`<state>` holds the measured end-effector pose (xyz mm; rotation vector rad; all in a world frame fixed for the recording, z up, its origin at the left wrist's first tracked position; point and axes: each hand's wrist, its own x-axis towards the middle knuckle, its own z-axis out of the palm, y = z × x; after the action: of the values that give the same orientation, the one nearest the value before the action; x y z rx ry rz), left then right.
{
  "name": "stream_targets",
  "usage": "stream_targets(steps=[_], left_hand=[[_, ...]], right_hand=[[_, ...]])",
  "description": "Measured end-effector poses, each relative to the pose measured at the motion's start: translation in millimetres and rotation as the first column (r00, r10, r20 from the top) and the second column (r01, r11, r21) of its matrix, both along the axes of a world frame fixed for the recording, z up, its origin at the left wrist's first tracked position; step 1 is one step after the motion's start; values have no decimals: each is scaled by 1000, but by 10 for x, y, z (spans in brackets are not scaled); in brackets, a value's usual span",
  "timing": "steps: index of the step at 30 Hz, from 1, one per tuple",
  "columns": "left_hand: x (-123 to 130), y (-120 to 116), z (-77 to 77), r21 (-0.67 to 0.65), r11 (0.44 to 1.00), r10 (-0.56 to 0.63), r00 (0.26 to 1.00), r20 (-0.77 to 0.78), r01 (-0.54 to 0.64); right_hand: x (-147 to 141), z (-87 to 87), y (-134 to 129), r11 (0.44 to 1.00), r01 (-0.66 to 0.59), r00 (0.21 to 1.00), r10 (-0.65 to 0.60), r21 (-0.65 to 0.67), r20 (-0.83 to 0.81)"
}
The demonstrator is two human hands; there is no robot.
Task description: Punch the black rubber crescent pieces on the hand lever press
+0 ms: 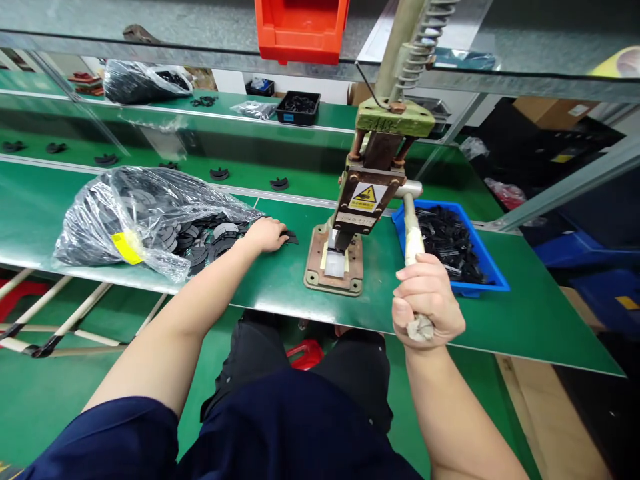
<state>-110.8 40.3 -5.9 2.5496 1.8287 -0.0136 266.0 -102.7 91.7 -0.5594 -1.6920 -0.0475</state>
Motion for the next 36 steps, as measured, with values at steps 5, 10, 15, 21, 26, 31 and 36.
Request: stream_targets(steps=[5, 10, 15, 21, 26, 31, 36], left_hand=[[80, 14, 12, -2, 1000, -21, 999, -34, 21], [51, 42, 98, 37, 998, 50, 993, 104, -54], [160, -150, 344, 67, 997, 8, 900, 436, -41], [579, -407, 202, -159, 987, 127, 665, 736, -13], [888, -442, -34, -219, 976, 197, 477, 856, -10], [951, -410, 37, -376, 925, 353, 244, 904, 58], [1040, -337, 200, -499, 854, 438, 315, 842, 147]], right_hand=[[-7, 0, 1, 1000, 3, 1000, -3, -3, -18], [-12, -6, 5, 1000, -17, 1000, 17, 2, -22], [-26, -27, 5, 1000, -14, 999, 14, 3, -40], [-33, -34, 0, 1000, 4, 999, -4, 0, -37], [-24, -27, -19, 1000, 18, 1000, -18, -14, -19], [-30, -32, -20, 1000, 17, 1000, -17, -8, -17], [-38, -47, 8, 1000, 12, 1000, -12, 13, -26]])
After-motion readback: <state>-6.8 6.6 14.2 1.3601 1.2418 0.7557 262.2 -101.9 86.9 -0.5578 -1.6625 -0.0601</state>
